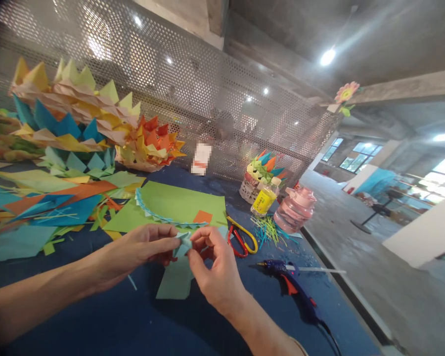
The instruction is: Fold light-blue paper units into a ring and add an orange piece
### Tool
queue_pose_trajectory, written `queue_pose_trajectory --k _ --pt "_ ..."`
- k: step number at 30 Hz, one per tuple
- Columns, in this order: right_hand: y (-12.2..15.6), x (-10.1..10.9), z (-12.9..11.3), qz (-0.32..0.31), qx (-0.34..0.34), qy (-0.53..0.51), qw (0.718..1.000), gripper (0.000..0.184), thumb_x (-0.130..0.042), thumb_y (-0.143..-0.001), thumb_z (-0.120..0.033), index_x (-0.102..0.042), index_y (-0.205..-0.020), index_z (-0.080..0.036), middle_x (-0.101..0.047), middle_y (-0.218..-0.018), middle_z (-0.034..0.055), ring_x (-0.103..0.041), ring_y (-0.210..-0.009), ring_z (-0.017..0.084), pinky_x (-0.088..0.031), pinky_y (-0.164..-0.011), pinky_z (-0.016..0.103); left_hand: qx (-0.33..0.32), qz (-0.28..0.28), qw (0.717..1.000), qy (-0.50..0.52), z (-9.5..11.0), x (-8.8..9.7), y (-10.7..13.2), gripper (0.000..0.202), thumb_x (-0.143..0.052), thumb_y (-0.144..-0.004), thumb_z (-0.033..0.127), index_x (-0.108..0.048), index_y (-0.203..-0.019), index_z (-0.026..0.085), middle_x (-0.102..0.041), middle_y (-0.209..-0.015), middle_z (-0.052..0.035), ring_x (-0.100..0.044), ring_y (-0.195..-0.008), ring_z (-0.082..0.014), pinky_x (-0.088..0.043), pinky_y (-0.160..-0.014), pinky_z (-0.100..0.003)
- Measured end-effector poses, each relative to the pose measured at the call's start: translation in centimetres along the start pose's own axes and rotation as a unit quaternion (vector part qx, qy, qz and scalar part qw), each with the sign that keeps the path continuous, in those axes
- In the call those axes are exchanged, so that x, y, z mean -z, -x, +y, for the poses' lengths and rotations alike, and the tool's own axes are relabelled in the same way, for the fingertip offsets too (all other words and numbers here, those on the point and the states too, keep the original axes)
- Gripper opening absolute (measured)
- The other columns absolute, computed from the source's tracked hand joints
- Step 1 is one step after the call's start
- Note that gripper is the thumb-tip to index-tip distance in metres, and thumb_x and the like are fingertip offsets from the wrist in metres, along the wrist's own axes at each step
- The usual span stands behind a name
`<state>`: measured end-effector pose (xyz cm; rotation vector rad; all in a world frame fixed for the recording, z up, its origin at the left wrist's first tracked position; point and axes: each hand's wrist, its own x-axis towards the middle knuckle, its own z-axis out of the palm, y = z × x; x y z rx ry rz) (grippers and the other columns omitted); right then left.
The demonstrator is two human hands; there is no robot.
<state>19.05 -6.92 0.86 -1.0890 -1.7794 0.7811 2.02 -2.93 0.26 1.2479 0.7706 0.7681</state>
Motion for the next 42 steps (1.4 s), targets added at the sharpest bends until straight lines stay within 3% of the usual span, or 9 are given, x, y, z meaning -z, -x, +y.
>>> queue_pose_trajectory --k 9,16,20,23,29,33,38,42 --pt "0.2 0.2 0.3 -0.02 0.046 0.11 0.993 0.019 -0.051 -0.086 -0.02 -0.058 -0.104 -0.019 -0.06 -0.087 0.0039 -0.056 -0.071 0.014 -0.048 -0.065 0.027 -0.041 -0.006 0.998 -0.042 -0.7 0.1 -0.5 0.028 -0.067 -0.069 0.035 -0.059 -0.084 0.013 -0.061 -0.063 0.0017 -0.056 -0.06 -0.0115 -0.046 -0.059 -0.025" --pt "0.0 0.2 0.5 -0.008 0.039 0.128 0.991 0.014 -0.051 -0.085 -0.017 -0.058 -0.097 -0.019 -0.061 -0.079 0.0022 -0.056 -0.066 0.013 -0.048 -0.061 0.025 -0.036 -0.014 0.999 -0.031 -0.7 0.3 -0.2 0.029 -0.066 -0.072 0.036 -0.06 -0.091 0.015 -0.066 -0.073 -0.0011 -0.06 -0.069 -0.014 -0.047 -0.065 -0.025" --pt "0.0 0.1 0.5 0.024 0.023 0.128 0.991 0.012 -0.052 -0.085 -0.02 -0.057 -0.096 -0.019 -0.06 -0.079 0.0016 -0.057 -0.067 0.013 -0.049 -0.062 0.025 -0.02 -0.044 0.998 -0.05 -0.7 0.5 -0.2 0.021 -0.066 -0.072 0.035 -0.063 -0.076 0.015 -0.067 -0.071 -0.002 -0.061 -0.071 -0.0147 -0.046 -0.062 -0.023" --pt "0.0 0.1 0.6 0.027 0.024 0.133 0.991 0.014 -0.052 -0.085 -0.02 -0.057 -0.098 -0.019 -0.06 -0.079 0.0012 -0.058 -0.068 0.013 -0.049 -0.062 0.025 -0.023 -0.032 0.997 -0.073 -0.9 0.6 -0.4 0.021 -0.065 -0.072 0.036 -0.062 -0.066 0.015 -0.066 -0.066 -0.0009 -0.059 -0.064 -0.0127 -0.045 -0.059 -0.022" --pt "0.0 0.1 0.8 0.008 0.035 0.142 0.989 0.014 -0.054 -0.084 -0.019 -0.06 -0.097 -0.02 -0.063 -0.087 0.0027 -0.058 -0.071 0.013 -0.05 -0.064 0.025 -0.045 -0.006 0.993 -0.111 -1.3 0.5 -0.6 0.021 -0.064 -0.071 0.036 -0.059 -0.062 0.017 -0.064 -0.062 0.0015 -0.057 -0.059 -0.0112 -0.044 -0.057 -0.022" --pt "0.0 0.0 0.7 0.011 0.018 0.145 0.989 0.009 -0.056 -0.083 -0.02 -0.058 -0.092 -0.02 -0.062 -0.081 0.0018 -0.057 -0.065 0.013 -0.049 -0.06 0.025 -0.048 -0.009 0.992 -0.119 -1.3 0.3 -0.5 0.018 -0.062 -0.072 0.033 -0.058 -0.064 0.017 -0.063 -0.062 0.002 -0.057 -0.06 -0.0112 -0.044 -0.059 -0.022" --pt "0.0 0.2 0.4 -0.006 0.025 0.158 0.987 0.018 -0.054 -0.085 -0.021 -0.057 -0.103 -0.021 -0.062 -0.089 0.0035 -0.058 -0.072 0.014 -0.048 -0.061 0.025 -0.075 -0.001 0.987 -0.14 -1.2 0.2 -0.4 0.014 -0.06 -0.071 0.029 -0.055 -0.063 0.018 -0.059 -0.058 0.0047 -0.056 -0.06 -0.0111 -0.042 -0.06 -0.022" --pt "-0.1 0.3 0.5 -0.011 0.035 0.163 0.986 0.009 -0.053 -0.086 -0.021 -0.059 -0.093 -0.02 -0.061 -0.087 0.0038 -0.058 -0.075 0.015 -0.049 -0.063 0.025 -0.071 0.0 0.987 -0.142 -1.4 0.2 -0.5 0.015 -0.061 -0.072 0.03 -0.057 -0.066 0.017 -0.061 -0.061 0.0035 -0.057 -0.061 -0.0118 -0.043 -0.061 -0.023"
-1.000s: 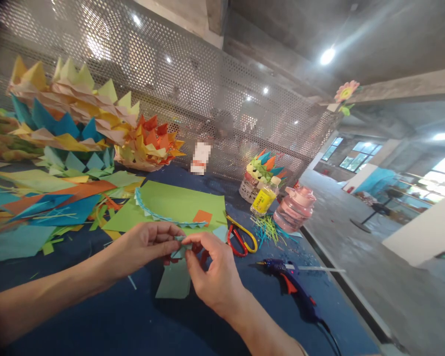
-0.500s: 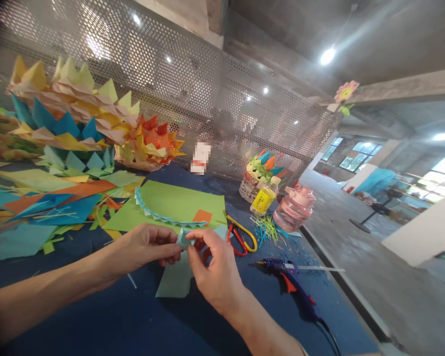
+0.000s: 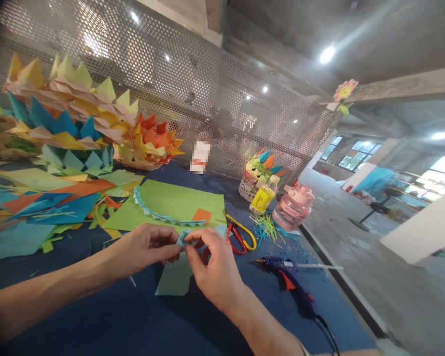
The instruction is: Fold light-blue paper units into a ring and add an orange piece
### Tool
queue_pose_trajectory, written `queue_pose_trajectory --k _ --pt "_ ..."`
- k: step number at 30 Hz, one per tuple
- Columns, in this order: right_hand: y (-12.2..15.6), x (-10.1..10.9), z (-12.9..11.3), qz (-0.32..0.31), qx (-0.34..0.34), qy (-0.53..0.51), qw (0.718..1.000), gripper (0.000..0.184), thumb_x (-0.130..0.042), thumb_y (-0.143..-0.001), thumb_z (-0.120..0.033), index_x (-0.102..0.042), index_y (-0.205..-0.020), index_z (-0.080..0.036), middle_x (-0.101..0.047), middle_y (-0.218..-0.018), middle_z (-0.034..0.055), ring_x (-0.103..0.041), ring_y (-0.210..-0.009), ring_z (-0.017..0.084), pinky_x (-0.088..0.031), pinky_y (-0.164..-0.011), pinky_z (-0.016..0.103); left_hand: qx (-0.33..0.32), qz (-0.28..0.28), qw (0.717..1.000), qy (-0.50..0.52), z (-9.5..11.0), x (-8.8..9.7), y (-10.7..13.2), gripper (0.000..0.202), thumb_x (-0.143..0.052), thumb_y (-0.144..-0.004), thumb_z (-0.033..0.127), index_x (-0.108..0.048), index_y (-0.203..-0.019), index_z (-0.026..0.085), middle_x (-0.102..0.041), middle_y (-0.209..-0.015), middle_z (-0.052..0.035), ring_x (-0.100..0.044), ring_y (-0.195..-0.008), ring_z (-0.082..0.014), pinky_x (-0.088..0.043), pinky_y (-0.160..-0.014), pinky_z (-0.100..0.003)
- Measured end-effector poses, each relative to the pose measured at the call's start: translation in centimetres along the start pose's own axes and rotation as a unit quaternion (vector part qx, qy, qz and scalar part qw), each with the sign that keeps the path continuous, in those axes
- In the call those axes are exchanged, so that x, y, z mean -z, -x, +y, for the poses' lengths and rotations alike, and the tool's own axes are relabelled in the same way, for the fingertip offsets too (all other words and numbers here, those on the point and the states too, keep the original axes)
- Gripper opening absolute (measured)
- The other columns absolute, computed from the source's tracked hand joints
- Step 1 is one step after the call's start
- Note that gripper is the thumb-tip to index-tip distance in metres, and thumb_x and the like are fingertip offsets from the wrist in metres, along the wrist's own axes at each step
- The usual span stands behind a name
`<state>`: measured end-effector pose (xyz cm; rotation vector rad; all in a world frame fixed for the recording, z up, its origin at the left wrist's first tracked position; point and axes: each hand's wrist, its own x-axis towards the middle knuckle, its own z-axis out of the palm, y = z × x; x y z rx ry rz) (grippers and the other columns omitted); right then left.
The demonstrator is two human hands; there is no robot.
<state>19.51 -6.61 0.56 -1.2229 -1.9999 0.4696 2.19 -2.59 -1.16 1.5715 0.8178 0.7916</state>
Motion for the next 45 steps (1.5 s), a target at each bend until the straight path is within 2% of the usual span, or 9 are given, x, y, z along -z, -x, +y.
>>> queue_pose_trajectory --k 4,11,18,26,28,32,35,39,45 --pt "0.0 -0.1 0.1 0.004 -0.012 -0.009 1.0 0.004 -0.055 -0.084 -0.021 -0.058 -0.085 -0.02 -0.06 -0.082 0.0024 -0.058 -0.071 0.014 -0.048 -0.06 0.025 0.015 -0.005 1.0 0.013 0.1 0.0 0.0 0.018 -0.061 -0.072 0.034 -0.06 -0.069 0.017 -0.064 -0.064 0.0015 -0.058 -0.062 -0.0125 -0.044 -0.06 -0.023" --pt "0.0 -0.2 -0.3 0.017 -0.029 -0.038 0.999 0.004 -0.055 -0.084 -0.021 -0.058 -0.083 -0.019 -0.06 -0.08 0.0018 -0.056 -0.067 0.013 -0.048 -0.061 0.025 0.023 -0.049 0.998 0.016 0.6 0.3 0.3 0.023 -0.057 -0.079 0.036 -0.067 -0.073 0.016 -0.068 -0.073 -0.0013 -0.057 -0.065 -0.0118 -0.044 -0.063 -0.022" --pt "0.0 -0.2 0.0 0.022 0.0 -0.016 1.0 0.008 -0.056 -0.082 -0.018 -0.061 -0.088 -0.02 -0.06 -0.085 0.0028 -0.057 -0.073 0.014 -0.047 -0.06 0.025 0.033 -0.042 0.998 0.042 0.6 0.3 0.2 0.023 -0.059 -0.077 0.037 -0.066 -0.07 0.016 -0.067 -0.07 -0.0008 -0.056 -0.061 -0.0115 -0.044 -0.063 -0.024" --pt "0.0 -0.1 -0.2 0.027 0.024 -0.022 0.999 0.007 -0.056 -0.081 -0.015 -0.061 -0.08 -0.02 -0.059 -0.082 0.0027 -0.057 -0.073 0.014 -0.047 -0.06 0.025 0.063 -0.043 0.993 0.094 1.0 0.5 0.4 0.024 -0.062 -0.075 0.039 -0.066 -0.071 0.016 -0.067 -0.071 -0.0016 -0.055 -0.063 -0.0115 -0.043 -0.064 -0.024" --pt "0.1 -0.1 -0.3 0.037 0.01 -0.027 0.999 0.005 -0.056 -0.082 -0.017 -0.059 -0.085 -0.02 -0.059 -0.083 0.0025 -0.057 -0.069 0.014 -0.048 -0.06 0.026 0.054 -0.039 0.994 0.09 1.1 0.5 0.4 0.023 -0.062 -0.075 0.038 -0.066 -0.071 0.016 -0.067 -0.071 -0.0016 -0.055 -0.063 -0.0116 -0.042 -0.064 -0.024" --pt "0.3 -0.2 -0.2 0.043 -0.01 -0.025 0.999 0.014 -0.058 -0.082 -0.022 -0.057 -0.097 -0.021 -0.062 -0.087 0.0028 -0.056 -0.064 0.013 -0.05 -0.06 0.027 0.043 -0.03 0.996 0.066 1.1 0.5 0.4 0.024 -0.06 -0.076 0.038 -0.067 -0.071 0.016 -0.067 -0.07 -0.0018 -0.055 -0.063 -0.0123 -0.043 -0.064 -0.024" --pt "0.2 -0.3 -0.2 0.039 0.011 -0.013 0.999 0.009 -0.057 -0.083 -0.021 -0.062 -0.091 -0.021 -0.062 -0.088 0.0039 -0.058 -0.071 0.015 -0.05 -0.061 0.027 0.028 -0.032 0.998 0.055 0.8 0.4 0.3 0.023 -0.06 -0.075 0.037 -0.067 -0.071 0.016 -0.068 -0.07 -0.0018 -0.056 -0.062 -0.0123 -0.044 -0.063 -0.024" --pt "-0.1 -0.3 -0.3 0.055 0.019 -0.013 0.998 0.006 -0.059 -0.081 -0.018 -0.064 -0.083 -0.021 -0.062 -0.085 0.0036 -0.058 -0.07 0.015 -0.049 -0.059 0.027 0.01 -0.028 0.999 0.031 0.6 0.3 0.2 0.02 -0.061 -0.074 0.034 -0.067 -0.068 0.016 -0.067 -0.067 -0.0011 -0.056 -0.061 -0.0121 -0.044 -0.062 -0.024" --pt "0.0 -0.3 -0.2 0.07 0.034 -0.017 0.997 0.009 -0.061 -0.079 -0.016 -0.068 -0.079 -0.021 -0.062 -0.086 0.0042 -0.059 -0.069 0.015 -0.049 -0.058 0.027 0.037 -0.033 0.997 0.064 1.0 0.1 0.4 0.017 -0.06 -0.073 0.03 -0.067 -0.069 0.015 -0.067 -0.067 -0.0007 -0.055 -0.061 -0.0108 -0.044 -0.062 -0.023"
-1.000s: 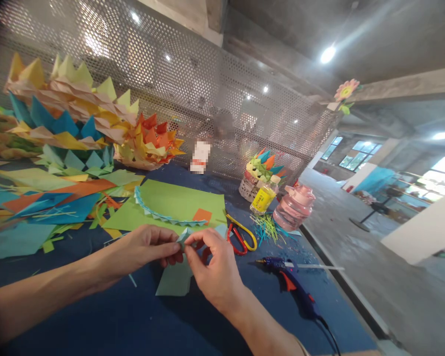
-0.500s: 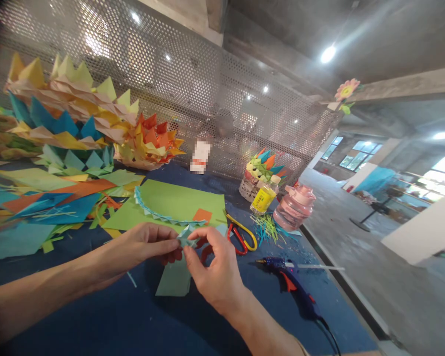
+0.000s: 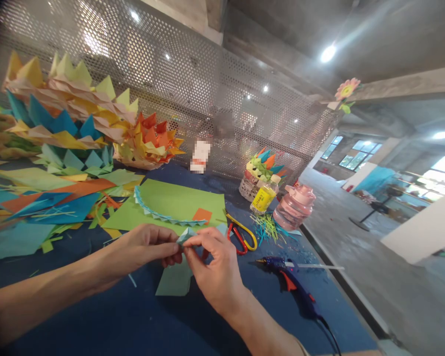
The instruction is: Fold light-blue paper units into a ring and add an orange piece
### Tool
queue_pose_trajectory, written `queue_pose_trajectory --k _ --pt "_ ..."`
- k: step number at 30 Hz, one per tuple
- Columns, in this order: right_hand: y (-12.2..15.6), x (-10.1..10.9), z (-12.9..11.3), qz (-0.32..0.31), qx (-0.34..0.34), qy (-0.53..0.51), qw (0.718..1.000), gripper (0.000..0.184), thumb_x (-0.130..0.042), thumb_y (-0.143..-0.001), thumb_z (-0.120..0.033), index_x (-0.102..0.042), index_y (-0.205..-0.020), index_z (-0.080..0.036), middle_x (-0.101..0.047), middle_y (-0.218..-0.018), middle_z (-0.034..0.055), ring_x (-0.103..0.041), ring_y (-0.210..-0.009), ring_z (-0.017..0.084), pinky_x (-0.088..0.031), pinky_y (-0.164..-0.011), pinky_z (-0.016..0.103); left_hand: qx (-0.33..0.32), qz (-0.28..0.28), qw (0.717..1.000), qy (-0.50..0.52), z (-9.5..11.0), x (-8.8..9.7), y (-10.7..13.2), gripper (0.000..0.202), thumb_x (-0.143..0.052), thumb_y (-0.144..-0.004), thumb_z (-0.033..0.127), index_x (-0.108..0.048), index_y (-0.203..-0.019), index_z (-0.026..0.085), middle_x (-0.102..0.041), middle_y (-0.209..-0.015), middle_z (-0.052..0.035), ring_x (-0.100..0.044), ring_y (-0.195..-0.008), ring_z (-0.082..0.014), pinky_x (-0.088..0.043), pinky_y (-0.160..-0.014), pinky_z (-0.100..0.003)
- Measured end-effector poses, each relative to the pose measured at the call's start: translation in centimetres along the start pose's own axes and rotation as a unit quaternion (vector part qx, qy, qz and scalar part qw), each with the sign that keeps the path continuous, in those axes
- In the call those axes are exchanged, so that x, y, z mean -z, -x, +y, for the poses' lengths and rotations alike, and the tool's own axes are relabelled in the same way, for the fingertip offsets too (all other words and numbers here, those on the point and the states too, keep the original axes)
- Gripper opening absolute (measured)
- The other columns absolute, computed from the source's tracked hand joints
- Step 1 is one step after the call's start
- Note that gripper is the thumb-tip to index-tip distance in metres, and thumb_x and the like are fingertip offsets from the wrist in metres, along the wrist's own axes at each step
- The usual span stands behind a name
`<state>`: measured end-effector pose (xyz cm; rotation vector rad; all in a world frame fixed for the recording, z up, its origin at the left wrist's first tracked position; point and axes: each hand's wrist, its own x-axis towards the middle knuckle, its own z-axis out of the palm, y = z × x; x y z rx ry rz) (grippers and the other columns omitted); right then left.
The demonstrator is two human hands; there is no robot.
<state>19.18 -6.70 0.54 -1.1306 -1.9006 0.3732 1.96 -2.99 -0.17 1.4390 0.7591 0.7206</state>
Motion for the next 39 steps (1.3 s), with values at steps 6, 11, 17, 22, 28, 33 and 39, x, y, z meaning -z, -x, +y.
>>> queue_pose_trajectory --k 6,11,17,22,28,33,39 --pt "0.1 0.3 -0.1 -0.017 0.02 0.009 1.0 0.01 -0.061 -0.08 -0.016 -0.069 -0.081 -0.021 -0.061 -0.089 0.0056 -0.06 -0.08 0.017 -0.049 -0.069 0.03 0.055 0.006 0.996 0.072 0.3 0.1 0.3 0.015 -0.062 -0.072 0.028 -0.067 -0.066 0.015 -0.067 -0.067 -0.002 -0.055 -0.062 -0.0109 -0.043 -0.064 -0.024" --pt "0.2 0.4 -0.4 -0.047 0.023 0.018 0.998 0.014 -0.056 -0.082 -0.015 -0.068 -0.087 -0.018 -0.058 -0.095 0.009 -0.058 -0.083 0.018 -0.049 -0.066 0.03 0.042 -0.011 0.995 0.091 0.3 0.3 0.2 0.019 -0.065 -0.074 0.033 -0.067 -0.068 0.015 -0.065 -0.066 -0.0011 -0.054 -0.062 -0.0103 -0.042 -0.065 -0.023" --pt "0.4 0.6 -1.0 -0.06 -0.022 -0.039 0.997 0.02 -0.054 -0.084 -0.02 -0.057 -0.104 -0.02 -0.059 -0.093 0.0065 -0.058 -0.078 0.017 -0.049 -0.069 0.031 0.021 -0.008 0.997 0.079 0.2 0.4 0.1 0.023 -0.068 -0.072 0.036 -0.062 -0.064 0.015 -0.062 -0.061 0.0015 -0.051 -0.059 -0.0095 -0.04 -0.062 -0.022" --pt "0.2 0.5 -0.8 -0.048 -0.111 -0.169 0.978 0.033 -0.052 -0.087 -0.029 -0.04 -0.117 -0.021 -0.06 -0.097 0.0066 -0.059 -0.081 0.016 -0.049 -0.071 0.03 0.015 0.012 0.998 0.055 0.3 0.4 0.1 0.021 -0.065 -0.072 0.036 -0.064 -0.07 0.015 -0.063 -0.066 0.0009 -0.051 -0.06 -0.01 -0.039 -0.061 -0.022" --pt "0.1 -0.1 -0.2 -0.063 -0.146 -0.188 0.969 0.037 -0.06 -0.083 -0.032 -0.041 -0.113 -0.021 -0.059 -0.093 0.0046 -0.058 -0.077 0.016 -0.049 -0.068 0.03 -0.003 0.016 1.0 0.025 0.3 0.2 0.1 0.017 -0.064 -0.071 0.032 -0.063 -0.066 0.015 -0.059 -0.061 0.0027 -0.048 -0.058 -0.0096 -0.037 -0.06 -0.022" --pt "0.0 -0.4 0.0 -0.057 -0.16 -0.182 0.969 0.035 -0.062 -0.081 -0.03 -0.043 -0.109 -0.022 -0.06 -0.087 0.0025 -0.058 -0.069 0.013 -0.047 -0.063 0.027 -0.007 0.013 1.0 0.016 -0.1 0.0 0.0 0.017 -0.064 -0.07 0.031 -0.062 -0.064 0.015 -0.061 -0.061 0.0022 -0.053 -0.061 -0.0108 -0.04 -0.062 -0.022" --pt "0.1 0.0 -0.1 -0.072 -0.155 -0.171 0.97 0.038 -0.064 -0.08 -0.026 -0.04 -0.11 -0.023 -0.061 -0.082 0.0 -0.057 -0.067 0.013 -0.046 -0.062 0.026 -0.03 -0.006 0.999 -0.035 -0.3 0.0 0.0 0.014 -0.064 -0.071 0.03 -0.065 -0.071 0.016 -0.062 -0.065 0.0022 -0.054 -0.064 -0.0117 -0.04 -0.062 -0.022"
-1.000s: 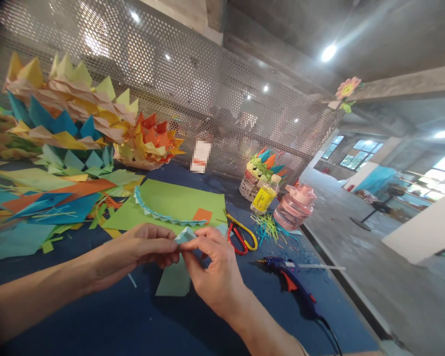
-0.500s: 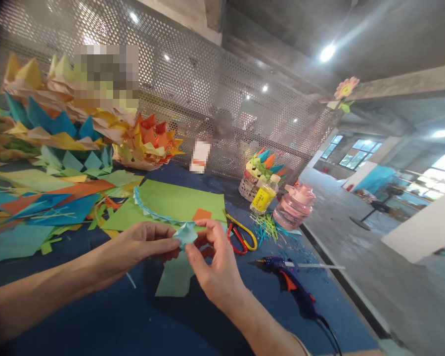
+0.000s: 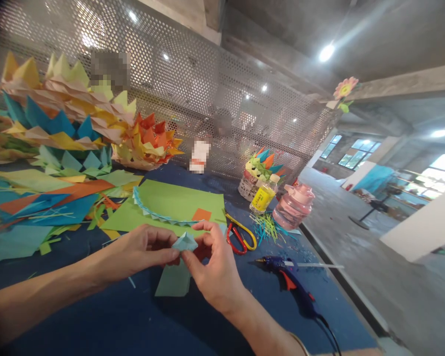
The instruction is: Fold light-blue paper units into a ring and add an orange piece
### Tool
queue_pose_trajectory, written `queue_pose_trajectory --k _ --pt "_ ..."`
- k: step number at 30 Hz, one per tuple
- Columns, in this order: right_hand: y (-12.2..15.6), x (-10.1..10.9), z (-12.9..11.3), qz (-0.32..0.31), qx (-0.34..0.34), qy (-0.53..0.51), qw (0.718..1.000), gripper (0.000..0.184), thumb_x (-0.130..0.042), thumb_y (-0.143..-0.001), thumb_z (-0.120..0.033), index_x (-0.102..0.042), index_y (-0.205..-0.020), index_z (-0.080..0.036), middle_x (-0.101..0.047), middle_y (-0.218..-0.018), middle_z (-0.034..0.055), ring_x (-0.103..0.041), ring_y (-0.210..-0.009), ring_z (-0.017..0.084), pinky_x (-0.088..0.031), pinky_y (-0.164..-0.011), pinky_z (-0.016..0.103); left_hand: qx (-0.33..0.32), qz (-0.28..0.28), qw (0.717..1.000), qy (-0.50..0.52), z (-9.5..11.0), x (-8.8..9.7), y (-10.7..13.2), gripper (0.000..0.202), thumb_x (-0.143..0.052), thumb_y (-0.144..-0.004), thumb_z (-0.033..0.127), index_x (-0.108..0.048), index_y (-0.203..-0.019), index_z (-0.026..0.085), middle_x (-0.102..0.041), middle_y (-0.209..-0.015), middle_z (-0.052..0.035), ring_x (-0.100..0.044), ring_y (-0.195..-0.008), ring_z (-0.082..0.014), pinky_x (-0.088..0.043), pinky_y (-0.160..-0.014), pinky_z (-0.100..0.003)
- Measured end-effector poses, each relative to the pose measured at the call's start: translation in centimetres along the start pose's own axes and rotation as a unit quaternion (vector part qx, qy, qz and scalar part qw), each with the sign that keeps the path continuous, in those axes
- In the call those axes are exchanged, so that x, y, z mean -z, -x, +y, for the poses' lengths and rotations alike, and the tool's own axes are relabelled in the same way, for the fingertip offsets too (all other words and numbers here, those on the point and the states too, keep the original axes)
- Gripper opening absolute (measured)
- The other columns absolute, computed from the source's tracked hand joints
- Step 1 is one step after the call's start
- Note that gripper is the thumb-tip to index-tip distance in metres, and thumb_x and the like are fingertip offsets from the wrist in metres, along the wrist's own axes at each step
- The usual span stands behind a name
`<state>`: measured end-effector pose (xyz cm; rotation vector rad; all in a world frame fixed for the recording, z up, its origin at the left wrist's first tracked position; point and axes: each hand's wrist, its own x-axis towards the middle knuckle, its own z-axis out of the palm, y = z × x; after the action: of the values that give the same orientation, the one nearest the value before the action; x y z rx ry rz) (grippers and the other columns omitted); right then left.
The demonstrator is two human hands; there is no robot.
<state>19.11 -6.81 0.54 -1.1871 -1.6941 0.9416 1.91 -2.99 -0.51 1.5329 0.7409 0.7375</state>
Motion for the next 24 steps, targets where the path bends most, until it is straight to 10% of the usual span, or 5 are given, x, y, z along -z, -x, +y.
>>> queue_pose_trajectory --k 24 --pt "-0.34 0.48 -0.06 0.054 0.003 -0.016 0.998 0.029 -0.06 -0.082 -0.032 -0.05 -0.106 -0.02 -0.058 -0.082 0.0005 -0.054 -0.071 0.013 -0.043 -0.06 0.023 -0.026 0.077 0.996 -0.042 0.71 0.56 -0.33 0.019 -0.061 -0.072 0.035 -0.064 -0.076 0.017 -0.06 -0.065 0.0022 -0.052 -0.062 -0.0119 -0.039 -0.059 -0.022"
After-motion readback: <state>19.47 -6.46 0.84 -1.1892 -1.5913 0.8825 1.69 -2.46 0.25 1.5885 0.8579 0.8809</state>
